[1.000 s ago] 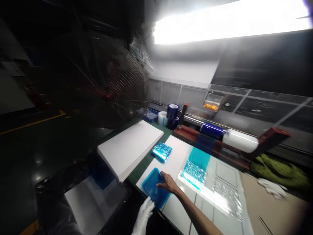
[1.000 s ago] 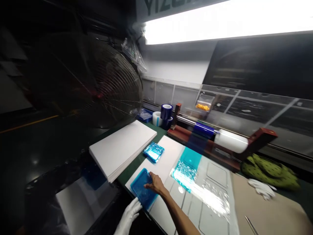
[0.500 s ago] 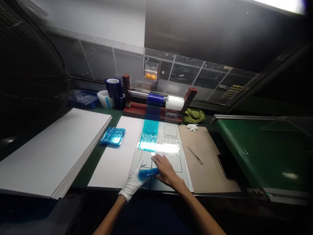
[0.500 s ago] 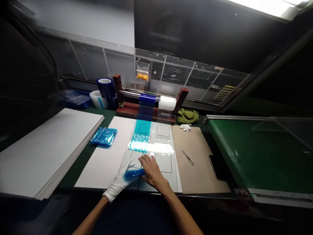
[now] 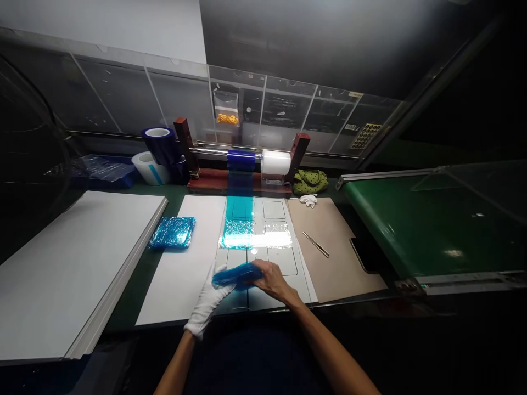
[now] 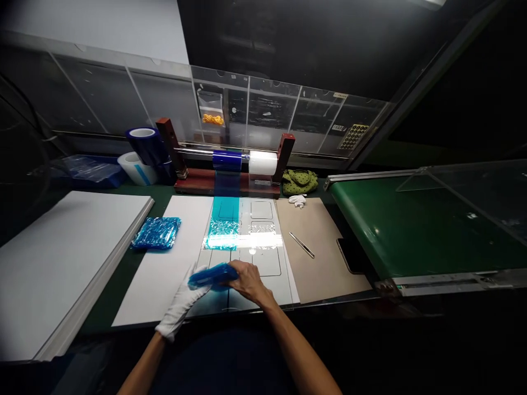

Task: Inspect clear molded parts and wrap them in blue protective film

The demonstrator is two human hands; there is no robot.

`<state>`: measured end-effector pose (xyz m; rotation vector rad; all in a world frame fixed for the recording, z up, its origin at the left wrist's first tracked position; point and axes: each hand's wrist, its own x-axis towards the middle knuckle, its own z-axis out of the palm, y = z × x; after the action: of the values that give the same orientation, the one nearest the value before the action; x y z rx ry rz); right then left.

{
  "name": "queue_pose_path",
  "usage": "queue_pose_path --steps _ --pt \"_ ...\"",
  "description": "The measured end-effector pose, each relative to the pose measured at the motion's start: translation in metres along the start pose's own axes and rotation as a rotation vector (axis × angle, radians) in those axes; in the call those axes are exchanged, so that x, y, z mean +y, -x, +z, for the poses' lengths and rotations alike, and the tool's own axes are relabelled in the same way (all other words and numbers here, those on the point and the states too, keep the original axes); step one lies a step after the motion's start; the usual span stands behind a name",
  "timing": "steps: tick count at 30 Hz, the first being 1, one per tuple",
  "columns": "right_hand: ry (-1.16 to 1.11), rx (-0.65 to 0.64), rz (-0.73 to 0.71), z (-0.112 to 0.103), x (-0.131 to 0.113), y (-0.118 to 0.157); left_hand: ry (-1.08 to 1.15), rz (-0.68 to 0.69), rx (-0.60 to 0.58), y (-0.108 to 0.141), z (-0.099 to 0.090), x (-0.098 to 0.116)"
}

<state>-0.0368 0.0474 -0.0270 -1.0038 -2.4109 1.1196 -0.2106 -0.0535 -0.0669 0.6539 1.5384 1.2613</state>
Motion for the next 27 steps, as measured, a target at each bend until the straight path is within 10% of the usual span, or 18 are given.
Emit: queue_pose_path --steps 4,13,19,27 --pt "0.501 -0.121 -0.147 -0.034 -0.034 0.003 0.091 0.029 0.028 0.011 -0.025 -0.011" --pt "0.548 -0.204 -0.047 0.001 -0.015 -0.015 0.047 -0.001 0.055 0.010 -0.029 -0.054" --pt "-0.245 -0.050 -0.048 -0.031 -0.019 0.006 -0.096 0.111 -0.037 0.004 0.002 -0.008" --pt "-0.496 0.098 0.103 0.050 0.048 0.032 -0.056 0.023 -0.199 0.004 0.016 -0.004"
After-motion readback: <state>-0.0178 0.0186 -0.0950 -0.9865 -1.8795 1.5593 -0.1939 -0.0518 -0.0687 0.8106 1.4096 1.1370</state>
